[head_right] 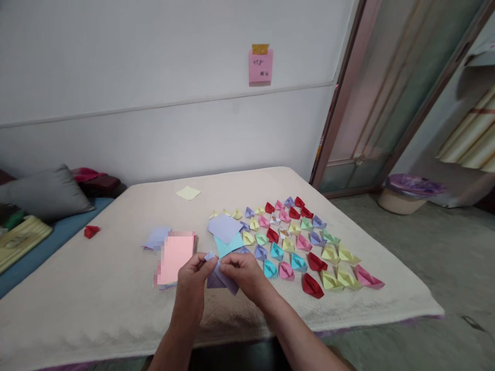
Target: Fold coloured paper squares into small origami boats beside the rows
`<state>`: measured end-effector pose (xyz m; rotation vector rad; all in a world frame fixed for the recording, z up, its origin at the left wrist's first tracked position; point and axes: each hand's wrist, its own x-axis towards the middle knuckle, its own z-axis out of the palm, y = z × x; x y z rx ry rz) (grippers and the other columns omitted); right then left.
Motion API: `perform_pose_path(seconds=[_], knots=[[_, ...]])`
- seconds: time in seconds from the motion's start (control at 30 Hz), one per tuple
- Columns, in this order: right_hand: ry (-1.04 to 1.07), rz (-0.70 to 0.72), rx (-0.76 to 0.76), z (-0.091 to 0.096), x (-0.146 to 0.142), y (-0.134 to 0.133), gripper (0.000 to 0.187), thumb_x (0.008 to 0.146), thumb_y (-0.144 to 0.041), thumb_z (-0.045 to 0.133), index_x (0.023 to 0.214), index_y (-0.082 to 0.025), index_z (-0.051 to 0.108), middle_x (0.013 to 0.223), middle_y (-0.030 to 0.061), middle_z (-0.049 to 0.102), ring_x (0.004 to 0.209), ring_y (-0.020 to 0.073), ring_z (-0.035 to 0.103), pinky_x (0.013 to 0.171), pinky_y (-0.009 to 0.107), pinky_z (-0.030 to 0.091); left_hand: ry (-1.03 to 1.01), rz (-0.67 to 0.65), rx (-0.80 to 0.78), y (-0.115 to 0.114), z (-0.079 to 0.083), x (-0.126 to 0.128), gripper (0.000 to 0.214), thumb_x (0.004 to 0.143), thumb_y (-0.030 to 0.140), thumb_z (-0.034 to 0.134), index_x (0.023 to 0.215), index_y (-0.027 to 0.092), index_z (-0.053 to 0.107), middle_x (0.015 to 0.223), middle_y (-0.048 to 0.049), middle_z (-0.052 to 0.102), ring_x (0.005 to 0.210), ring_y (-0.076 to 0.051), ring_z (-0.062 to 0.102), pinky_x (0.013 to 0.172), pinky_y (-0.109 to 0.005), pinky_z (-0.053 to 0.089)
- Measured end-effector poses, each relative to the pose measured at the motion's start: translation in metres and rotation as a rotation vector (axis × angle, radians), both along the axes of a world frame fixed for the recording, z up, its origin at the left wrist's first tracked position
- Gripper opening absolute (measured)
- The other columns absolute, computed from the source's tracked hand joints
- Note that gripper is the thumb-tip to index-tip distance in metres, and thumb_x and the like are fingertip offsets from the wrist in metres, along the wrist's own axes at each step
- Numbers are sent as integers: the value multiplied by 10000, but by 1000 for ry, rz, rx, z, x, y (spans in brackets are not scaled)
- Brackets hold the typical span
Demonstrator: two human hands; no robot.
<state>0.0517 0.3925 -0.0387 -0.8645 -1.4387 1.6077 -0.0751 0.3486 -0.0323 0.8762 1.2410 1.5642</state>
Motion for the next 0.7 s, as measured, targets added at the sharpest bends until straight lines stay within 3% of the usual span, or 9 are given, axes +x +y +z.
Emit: perform_pose_path(seconds=[0.2, 0.37, 0.53, 0.7], knots=[[36, 4, -73, -1, 0, 0, 203, 696, -305, 685, 599, -139, 621, 509, -41, 474, 455, 76, 363, 426, 205, 239, 25, 49, -8, -3, 8, 0, 283, 813, 330, 590, 596, 160, 523, 556, 55, 404, 533, -87, 344, 492, -198, 306], [186, 49, -225, -3, 4, 2, 210, 682, -306, 713, 621, -130, 616, 517, -36, 498, 451, 70, 366, 426, 200, 227, -132, 31, 39, 0, 4, -3, 201, 821, 333, 580, 721, 160, 597, 668, 14, 532, 642, -112, 474, 607, -213, 394], [290, 120, -341, -5, 4, 3, 230, 659, -302, 754, 628, -129, 606, 507, -36, 505, 435, 69, 383, 413, 197, 231, -15, 47, 118, -1, 2, -2, 113, 745, 236, 671, 834, 189, 618, 736, 21, 594, 678, -114, 521, 639, -211, 403], [361, 135, -402, -7, 1, 2, 236, 635, -294, 772, 631, -133, 599, 513, -29, 529, 429, 76, 421, 408, 198, 257, 165, 133, 206, -6, 7, 0, 51, 799, 236, 617, 805, 197, 650, 806, 2, 637, 769, -138, 557, 718, -223, 417]])
